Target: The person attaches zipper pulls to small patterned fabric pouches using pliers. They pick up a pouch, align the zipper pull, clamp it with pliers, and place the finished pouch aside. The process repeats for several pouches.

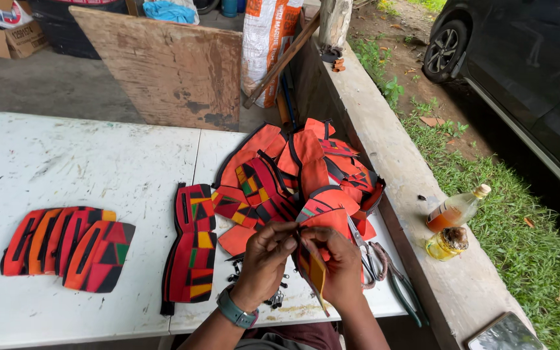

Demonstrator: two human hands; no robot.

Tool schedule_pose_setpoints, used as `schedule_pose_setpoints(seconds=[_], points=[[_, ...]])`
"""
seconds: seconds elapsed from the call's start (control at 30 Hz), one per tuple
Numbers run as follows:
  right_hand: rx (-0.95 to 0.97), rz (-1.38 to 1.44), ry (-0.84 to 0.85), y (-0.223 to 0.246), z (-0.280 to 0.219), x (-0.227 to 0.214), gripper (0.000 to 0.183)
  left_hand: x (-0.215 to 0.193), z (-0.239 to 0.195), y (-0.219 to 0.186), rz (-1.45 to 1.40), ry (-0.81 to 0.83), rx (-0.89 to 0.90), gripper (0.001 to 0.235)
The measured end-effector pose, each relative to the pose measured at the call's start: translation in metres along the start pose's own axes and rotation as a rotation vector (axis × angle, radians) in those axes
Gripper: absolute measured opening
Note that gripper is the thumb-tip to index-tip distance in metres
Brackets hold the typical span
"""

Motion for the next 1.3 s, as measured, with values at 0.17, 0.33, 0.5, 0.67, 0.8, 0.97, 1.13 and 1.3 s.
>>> schedule_pose_setpoints(seconds=[0.17, 0.33, 0.5, 0.67, 0.8, 0.97, 1.13, 1.3], points=[[-0.152, -0.201, -0.088, 0.010, 0.000, -0.002, 0.034, -0.004, -0.002, 0.012, -0.111, -0.151, -0.079, 0.035], [-0.081, -0.086, -0.143, 0.002, -0.004, 0.004, 0.028, 0.005, -0.004, 0.021, -0.118, -0.191, -0.029, 0.044], [0.066, 0.121, 0.048, -0.015, -0.018, 0.006, 0.040, 0.003, -0.007, 0.005, 0.307, -0.135, 0.187, 0.026], [0.106, 0.255, -0.007, -0.057, -0.039, 0.011, 0.053, -0.007, -0.002, -0.018, 0.561, -0.150, 0.253, 0.018], [0.518, 0.838, -0.366, -0.117, -0.082, 0.009, 0.056, -0.011, 0.007, -0.035, 0.537, -0.236, 0.337, 0.016], [0.760, 1.300, -0.052, -0.135, -0.107, 0.053, 0.040, -0.005, 0.025, -0.043, 0.063, -0.268, 0.372, 0.013], [0.566, 0.954, -0.172, -0.123, -0.060, 0.025, 0.030, -0.031, 0.015, -0.059, 0.003, -0.319, 0.205, 0.013], [0.577, 0.650, -0.006, -0.071, -0.037, 0.027, 0.041, -0.068, 0.007, -0.046, -0.260, -0.362, 0.060, 0.006]])
Point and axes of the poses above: each hand's wrist, its own z-axis towards the middle knuckle, its own x-axis out of the palm, y = z × x, the point moved 4 cm from there along z, towards the middle knuckle
